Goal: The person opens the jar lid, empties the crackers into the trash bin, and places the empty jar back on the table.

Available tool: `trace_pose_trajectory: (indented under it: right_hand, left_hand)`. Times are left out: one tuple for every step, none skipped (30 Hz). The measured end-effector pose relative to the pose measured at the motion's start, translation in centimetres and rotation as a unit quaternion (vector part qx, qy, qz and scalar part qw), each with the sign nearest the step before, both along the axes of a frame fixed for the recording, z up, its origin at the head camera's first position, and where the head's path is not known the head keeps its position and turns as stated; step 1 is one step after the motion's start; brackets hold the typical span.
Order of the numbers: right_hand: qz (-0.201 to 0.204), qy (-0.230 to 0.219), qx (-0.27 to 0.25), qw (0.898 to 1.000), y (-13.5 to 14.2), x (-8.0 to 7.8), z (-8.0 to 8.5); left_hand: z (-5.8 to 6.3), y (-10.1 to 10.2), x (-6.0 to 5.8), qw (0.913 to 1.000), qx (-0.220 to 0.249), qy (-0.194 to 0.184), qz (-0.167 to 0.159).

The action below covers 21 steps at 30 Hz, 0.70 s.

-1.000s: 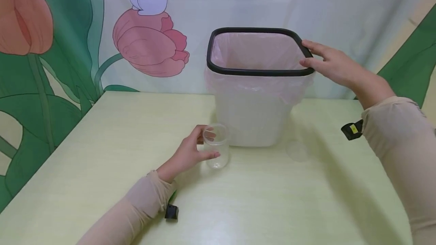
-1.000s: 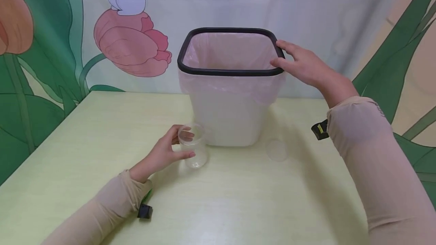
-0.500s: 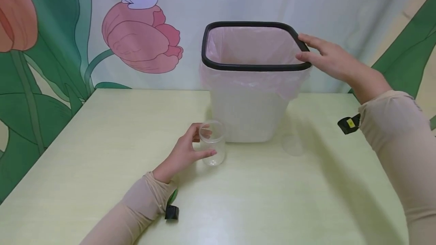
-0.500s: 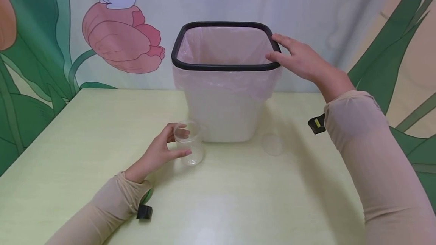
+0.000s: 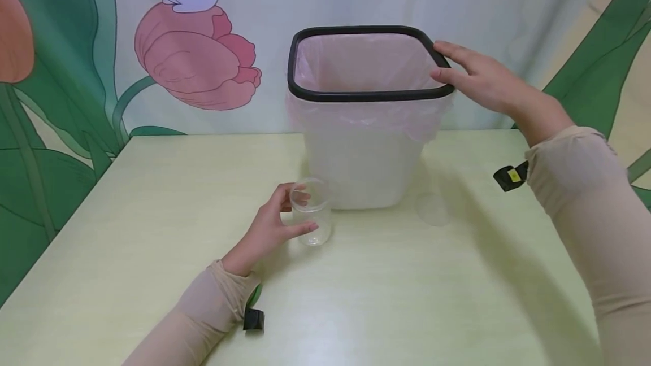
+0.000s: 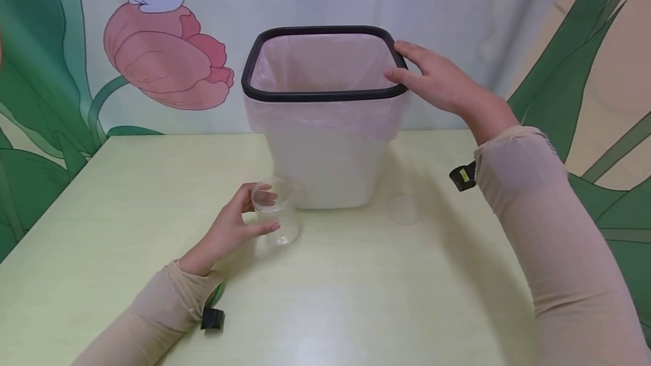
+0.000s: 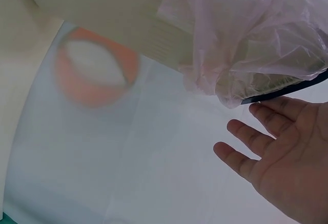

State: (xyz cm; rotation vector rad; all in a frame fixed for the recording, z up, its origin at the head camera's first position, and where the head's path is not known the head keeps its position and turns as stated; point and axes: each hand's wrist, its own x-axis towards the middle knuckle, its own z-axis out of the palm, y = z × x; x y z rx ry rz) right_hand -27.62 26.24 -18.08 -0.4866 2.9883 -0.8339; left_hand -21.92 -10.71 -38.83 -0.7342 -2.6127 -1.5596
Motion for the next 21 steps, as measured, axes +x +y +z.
trace_pose_trajectory:
  right_hand:
    - [0.003,0.001,-0.001,1.000,-0.09,-0.04,-0.01]
    - [0.005,0.001,-0.004,1.000,-0.14,-0.06,-0.03]
    - [0.007,0.001,-0.007,1.000,-0.18,-0.05,-0.05]
    - [0.009,0.000,-0.011,1.000,-0.20,-0.03,-0.07]
    - [0.009,0.001,-0.015,1.000,-0.19,0.00,-0.09]
    - [0.011,0.001,-0.021,1.000,-0.17,0.04,-0.10]
    - [0.012,0.003,-0.025,1.000,-0.14,0.11,-0.08]
    - [0.014,0.005,-0.028,0.999,-0.10,0.18,-0.06]
    - [0.016,0.008,-0.030,0.999,-0.07,0.24,-0.04]
    - [0.018,0.010,-0.031,0.999,-0.02,0.27,-0.02]
    - [0.019,0.013,-0.031,0.999,0.02,0.30,-0.01]
    - [0.020,0.014,-0.030,0.999,0.05,0.33,-0.01]
    - [0.021,0.016,-0.027,0.999,0.10,0.34,-0.02]
    - [0.022,0.016,-0.026,0.999,0.14,0.37,-0.03]
    - [0.022,0.015,-0.025,0.999,0.19,0.39,-0.04]
    - [0.021,0.014,-0.024,0.999,0.23,0.41,-0.05]
    - [0.020,0.013,-0.021,0.999,0.25,0.44,-0.08]
    - [0.020,0.011,-0.020,1.000,0.28,0.46,-0.10]
    - [0.019,0.009,-0.019,1.000,0.32,0.48,-0.11]
    - [0.018,0.007,-0.017,1.000,0.35,0.50,-0.13]
    - [0.018,0.004,-0.016,1.000,0.38,0.52,-0.15]
  left_hand:
    - [-0.02,-0.10,0.02,1.0000,0.000,0.002,0.000]
    - [-0.05,-0.17,0.03,1.0000,0.000,0.005,-0.002]
    - [-0.06,-0.21,0.02,1.0000,-0.002,0.007,-0.003]
    - [-0.05,-0.23,0.01,1.0000,-0.002,0.008,-0.004]
    - [-0.05,-0.24,-0.01,0.9999,-0.003,0.010,-0.005]
    - [-0.06,-0.23,-0.05,0.9999,-0.003,0.011,-0.005]
    - [-0.04,-0.21,-0.07,0.9999,-0.002,0.013,-0.006]
    - [0.01,-0.17,-0.08,0.9999,-0.001,0.014,-0.005]
    - [0.06,-0.16,-0.09,0.9999,-0.001,0.016,-0.005]
    - [0.07,-0.15,-0.10,0.9998,-0.001,0.018,-0.005]
    - [0.06,-0.16,-0.12,0.9998,-0.001,0.020,-0.005]
    - [0.04,-0.15,-0.13,0.9998,0.001,0.019,-0.004]
    - [0.02,-0.15,-0.14,0.9998,0.000,0.020,-0.004]
    - [-0.02,-0.16,-0.17,0.9998,0.000,0.020,-0.004]
    - [-0.06,-0.17,-0.18,0.9998,0.000,0.021,-0.005]
    - [-0.12,-0.19,-0.20,0.9998,0.000,0.021,-0.005]
    - [-0.15,-0.19,-0.21,0.9998,0.001,0.020,-0.005]
    - [-0.18,-0.17,-0.21,0.9998,0.003,0.019,-0.005]
    - [-0.21,-0.17,-0.21,0.9998,0.003,0.018,-0.006]
    - [-0.27,-0.16,-0.21,0.9998,0.004,0.018,-0.008]
    - [-0.30,-0.15,-0.21,0.9998,0.005,0.018,-0.009]
